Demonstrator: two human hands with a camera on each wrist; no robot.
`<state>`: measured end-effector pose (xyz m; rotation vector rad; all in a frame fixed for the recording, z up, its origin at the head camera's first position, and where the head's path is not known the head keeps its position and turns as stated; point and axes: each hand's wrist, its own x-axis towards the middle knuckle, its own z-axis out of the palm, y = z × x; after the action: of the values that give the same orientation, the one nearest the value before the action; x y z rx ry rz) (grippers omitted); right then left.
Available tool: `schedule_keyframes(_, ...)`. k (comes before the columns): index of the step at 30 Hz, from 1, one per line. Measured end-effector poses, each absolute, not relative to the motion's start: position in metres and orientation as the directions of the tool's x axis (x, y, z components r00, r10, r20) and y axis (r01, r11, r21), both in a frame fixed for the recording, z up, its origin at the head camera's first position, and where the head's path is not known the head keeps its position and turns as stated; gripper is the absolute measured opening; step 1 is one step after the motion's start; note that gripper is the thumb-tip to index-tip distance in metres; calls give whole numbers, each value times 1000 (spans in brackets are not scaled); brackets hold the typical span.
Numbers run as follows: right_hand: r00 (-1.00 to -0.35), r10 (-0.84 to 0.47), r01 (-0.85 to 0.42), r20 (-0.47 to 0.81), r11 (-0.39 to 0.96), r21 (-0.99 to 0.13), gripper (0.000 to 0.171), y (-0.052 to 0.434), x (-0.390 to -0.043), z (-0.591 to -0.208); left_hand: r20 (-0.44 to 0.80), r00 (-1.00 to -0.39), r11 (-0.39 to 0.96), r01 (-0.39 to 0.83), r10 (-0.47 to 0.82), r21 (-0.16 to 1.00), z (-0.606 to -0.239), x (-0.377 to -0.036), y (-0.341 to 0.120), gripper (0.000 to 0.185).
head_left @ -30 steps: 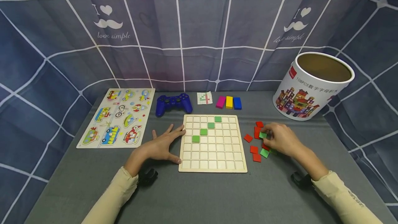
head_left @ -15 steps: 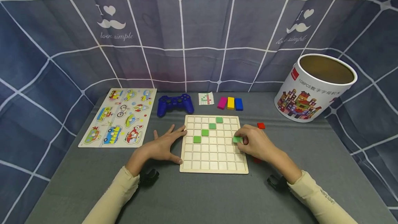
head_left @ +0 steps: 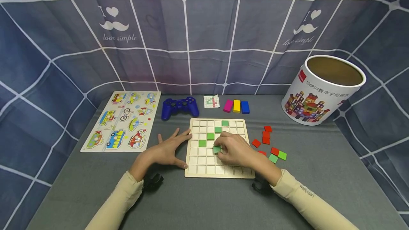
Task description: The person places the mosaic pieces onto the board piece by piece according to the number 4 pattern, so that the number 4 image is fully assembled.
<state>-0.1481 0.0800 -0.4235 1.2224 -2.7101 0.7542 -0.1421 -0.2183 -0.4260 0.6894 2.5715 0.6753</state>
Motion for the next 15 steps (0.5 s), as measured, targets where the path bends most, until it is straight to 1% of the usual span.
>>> schedule_keyframes(4, -658, -715, -738, 235, 550, -392, 22, 62, -150, -426, -247, -803, 767, 353, 542, 536, -428, -142, -218, 108)
schedule_keyframes(15, -640, -743, -751, 195, 552, -363, 22, 36, -153, -433, -232, -801, 758, 366, 552, 540, -428, -142, -219, 108)
